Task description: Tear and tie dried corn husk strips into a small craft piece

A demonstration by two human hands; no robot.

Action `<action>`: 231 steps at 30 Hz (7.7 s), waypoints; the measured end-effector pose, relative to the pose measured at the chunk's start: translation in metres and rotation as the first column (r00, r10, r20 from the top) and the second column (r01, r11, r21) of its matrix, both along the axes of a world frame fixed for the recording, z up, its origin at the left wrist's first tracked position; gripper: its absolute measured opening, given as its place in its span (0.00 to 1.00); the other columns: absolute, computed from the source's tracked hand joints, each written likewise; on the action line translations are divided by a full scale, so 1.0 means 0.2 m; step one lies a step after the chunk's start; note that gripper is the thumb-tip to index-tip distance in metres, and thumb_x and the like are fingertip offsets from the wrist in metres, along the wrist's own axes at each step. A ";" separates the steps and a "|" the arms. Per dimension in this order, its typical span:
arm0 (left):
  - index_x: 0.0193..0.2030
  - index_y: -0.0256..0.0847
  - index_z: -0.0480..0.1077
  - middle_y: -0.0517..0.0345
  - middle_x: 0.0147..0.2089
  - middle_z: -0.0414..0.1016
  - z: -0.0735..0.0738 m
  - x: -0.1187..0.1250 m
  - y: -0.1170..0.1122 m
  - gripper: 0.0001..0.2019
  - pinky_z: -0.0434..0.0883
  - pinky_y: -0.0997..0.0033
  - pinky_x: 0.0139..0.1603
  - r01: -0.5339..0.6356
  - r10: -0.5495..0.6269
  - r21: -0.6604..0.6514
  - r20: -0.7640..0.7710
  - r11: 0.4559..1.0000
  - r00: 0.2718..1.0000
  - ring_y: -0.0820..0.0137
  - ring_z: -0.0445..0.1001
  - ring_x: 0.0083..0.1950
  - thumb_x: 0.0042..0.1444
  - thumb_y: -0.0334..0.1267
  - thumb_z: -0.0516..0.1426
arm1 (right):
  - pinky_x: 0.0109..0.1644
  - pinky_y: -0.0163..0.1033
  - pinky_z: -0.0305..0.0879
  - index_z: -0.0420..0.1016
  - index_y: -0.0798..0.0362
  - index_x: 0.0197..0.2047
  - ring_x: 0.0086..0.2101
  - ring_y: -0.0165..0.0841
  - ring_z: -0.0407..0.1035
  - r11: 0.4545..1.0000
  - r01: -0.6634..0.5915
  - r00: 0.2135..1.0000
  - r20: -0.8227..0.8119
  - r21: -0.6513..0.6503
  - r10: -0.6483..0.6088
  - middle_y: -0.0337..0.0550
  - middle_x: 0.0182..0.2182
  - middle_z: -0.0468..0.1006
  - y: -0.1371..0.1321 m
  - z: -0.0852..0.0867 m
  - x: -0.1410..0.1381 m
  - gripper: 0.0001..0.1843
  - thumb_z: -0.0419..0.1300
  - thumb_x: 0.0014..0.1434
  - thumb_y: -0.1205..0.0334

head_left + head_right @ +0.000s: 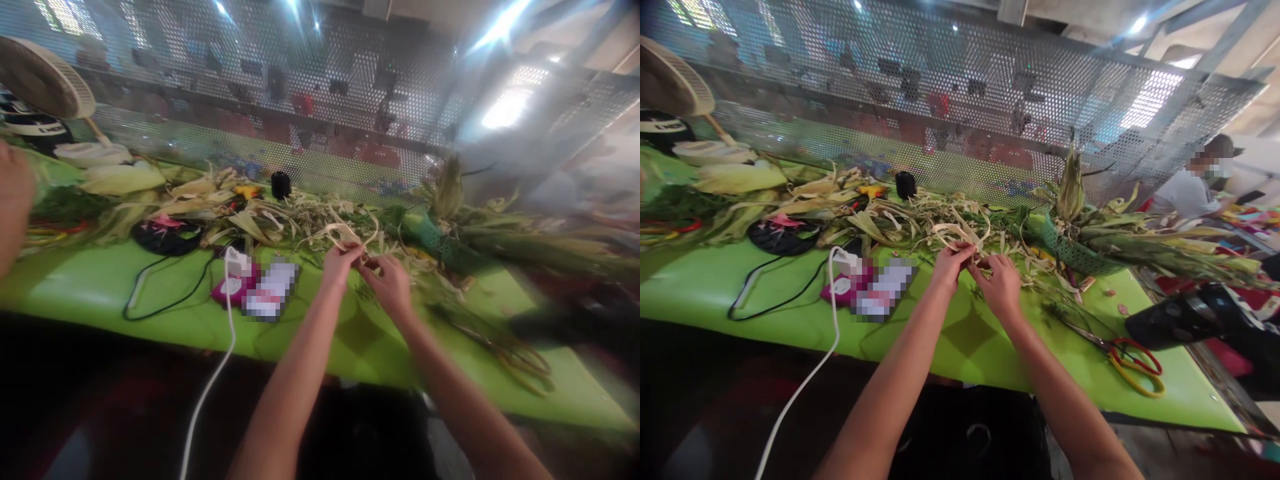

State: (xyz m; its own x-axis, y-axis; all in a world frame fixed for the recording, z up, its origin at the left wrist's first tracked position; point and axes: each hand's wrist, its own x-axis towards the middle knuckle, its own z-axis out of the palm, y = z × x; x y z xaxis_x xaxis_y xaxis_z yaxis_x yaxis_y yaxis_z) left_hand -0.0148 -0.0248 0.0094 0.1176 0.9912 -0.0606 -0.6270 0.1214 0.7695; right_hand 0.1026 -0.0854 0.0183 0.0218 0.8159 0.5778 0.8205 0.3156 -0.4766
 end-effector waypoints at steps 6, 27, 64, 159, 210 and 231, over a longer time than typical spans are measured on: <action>0.27 0.36 0.72 0.61 0.22 0.74 -0.01 0.01 0.00 0.14 0.67 0.72 0.32 -0.069 0.069 -0.005 -0.008 0.998 0.998 0.73 0.72 0.25 0.36 0.37 0.70 | 0.35 0.40 0.57 0.70 0.50 0.26 0.31 0.36 0.65 0.996 -0.085 0.996 0.036 -0.028 0.086 0.42 0.26 0.72 0.01 -0.03 -0.05 0.11 0.56 0.61 0.63; 0.37 0.36 0.75 0.60 0.31 0.75 -0.02 0.01 -0.02 0.17 0.66 0.76 0.35 0.175 -0.164 0.115 -0.100 0.978 0.981 0.76 0.71 0.32 0.38 0.33 0.70 | 0.39 0.38 0.64 0.74 0.52 0.33 0.31 0.30 0.68 0.972 -0.232 0.575 -0.813 -0.048 0.097 0.36 0.28 0.76 0.09 0.00 0.06 0.19 0.73 0.41 0.54; 0.36 0.35 0.76 0.57 0.33 0.76 -0.04 0.03 -0.01 0.18 0.65 0.72 0.41 0.318 -0.188 0.341 -0.364 0.885 0.912 0.73 0.69 0.35 0.44 0.46 0.68 | 0.29 0.36 0.60 0.74 0.52 0.26 0.23 0.27 0.62 0.976 -0.200 0.417 -0.909 -0.088 0.004 0.34 0.21 0.72 0.20 0.12 0.10 0.18 0.74 0.32 0.55; 0.34 0.35 0.74 0.59 0.29 0.77 -0.02 -0.01 0.05 0.11 0.67 0.72 0.35 -0.014 0.029 0.143 -0.106 0.990 0.994 0.75 0.71 0.28 0.44 0.36 0.66 | 0.42 0.40 0.64 0.80 0.50 0.37 0.36 0.36 0.72 0.942 -0.325 0.774 0.549 -0.085 0.316 0.44 0.34 0.81 -0.03 0.37 0.04 0.10 0.57 0.65 0.62; 0.31 0.35 0.75 0.59 0.28 0.75 -0.02 -0.01 0.01 0.17 0.67 0.76 0.32 0.257 -0.251 0.091 -0.073 0.962 0.965 0.76 0.72 0.30 0.37 0.42 0.70 | 0.59 0.53 0.58 0.72 0.33 0.60 0.54 0.45 0.66 0.970 -0.232 0.731 0.670 0.072 0.126 0.40 0.63 0.68 0.05 0.28 0.31 0.25 0.62 0.61 0.63; 0.34 0.37 0.74 0.60 0.29 0.73 -0.04 0.02 0.00 0.15 0.66 0.74 0.33 0.315 -0.217 0.294 -0.322 0.902 0.922 0.75 0.68 0.31 0.45 0.46 0.66 | 0.41 0.41 0.62 0.81 0.49 0.33 0.33 0.36 0.72 0.979 -0.205 0.928 0.317 0.004 0.193 0.42 0.30 0.82 0.11 0.31 0.21 0.10 0.61 0.61 0.56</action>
